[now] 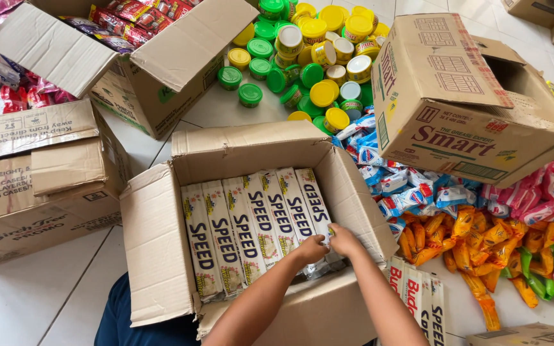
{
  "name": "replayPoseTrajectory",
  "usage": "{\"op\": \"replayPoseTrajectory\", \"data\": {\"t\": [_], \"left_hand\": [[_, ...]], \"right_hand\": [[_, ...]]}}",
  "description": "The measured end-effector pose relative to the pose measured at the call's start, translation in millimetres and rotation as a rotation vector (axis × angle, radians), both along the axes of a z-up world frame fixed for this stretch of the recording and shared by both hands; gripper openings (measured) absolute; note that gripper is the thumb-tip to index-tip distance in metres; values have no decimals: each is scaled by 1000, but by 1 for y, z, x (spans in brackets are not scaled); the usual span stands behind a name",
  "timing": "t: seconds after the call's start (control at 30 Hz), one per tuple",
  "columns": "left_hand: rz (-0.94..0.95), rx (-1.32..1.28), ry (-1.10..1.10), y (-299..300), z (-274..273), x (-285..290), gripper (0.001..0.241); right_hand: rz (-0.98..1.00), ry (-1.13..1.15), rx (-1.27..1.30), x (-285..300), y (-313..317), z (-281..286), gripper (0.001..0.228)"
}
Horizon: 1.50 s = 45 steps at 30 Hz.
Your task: Packing individual detergent bars into cardboard shipping boxes on the floor.
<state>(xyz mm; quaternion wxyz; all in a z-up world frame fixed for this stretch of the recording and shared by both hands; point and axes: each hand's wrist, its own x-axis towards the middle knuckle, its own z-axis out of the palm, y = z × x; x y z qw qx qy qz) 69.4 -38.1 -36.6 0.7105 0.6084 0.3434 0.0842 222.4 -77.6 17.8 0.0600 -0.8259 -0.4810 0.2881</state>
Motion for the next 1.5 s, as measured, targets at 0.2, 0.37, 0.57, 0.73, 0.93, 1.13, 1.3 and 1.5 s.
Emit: {"op": "replayPoseTrajectory", "data": {"t": [0.2, 0.37, 0.57, 0.73, 0.93, 1.13, 1.3, 1.5], "left_hand": [[-19, 12, 4, 1, -14, 5, 65], [-58, 16, 15, 3, -16, 3, 61], [-75, 44, 94, 14, 11, -15, 57], [66, 319, -7, 31, -12, -17, 51], [97, -252, -124, -20, 150, -30, 49], [75, -232, -424, -127, 185, 4, 39], [-161, -459, -345, -220, 159, 48, 38], [-268, -617, -115, -319, 112, 103, 44]], "right_hand": [[-79, 184, -49, -12, -3, 22, 59], [-43, 202, -4, 3, -4, -6, 60], [-149, 206, 131, -32, 3, 40, 58], [-133, 170, 690, -60, -26, 113, 41], [-358, 480, 1020, -80, -137, 163, 30], [-533, 441, 1034, -90, -269, 132, 26], [-935, 443, 1116, -59, -370, 82, 26], [-1135, 206, 1214, 10, -443, 6, 20]]}}
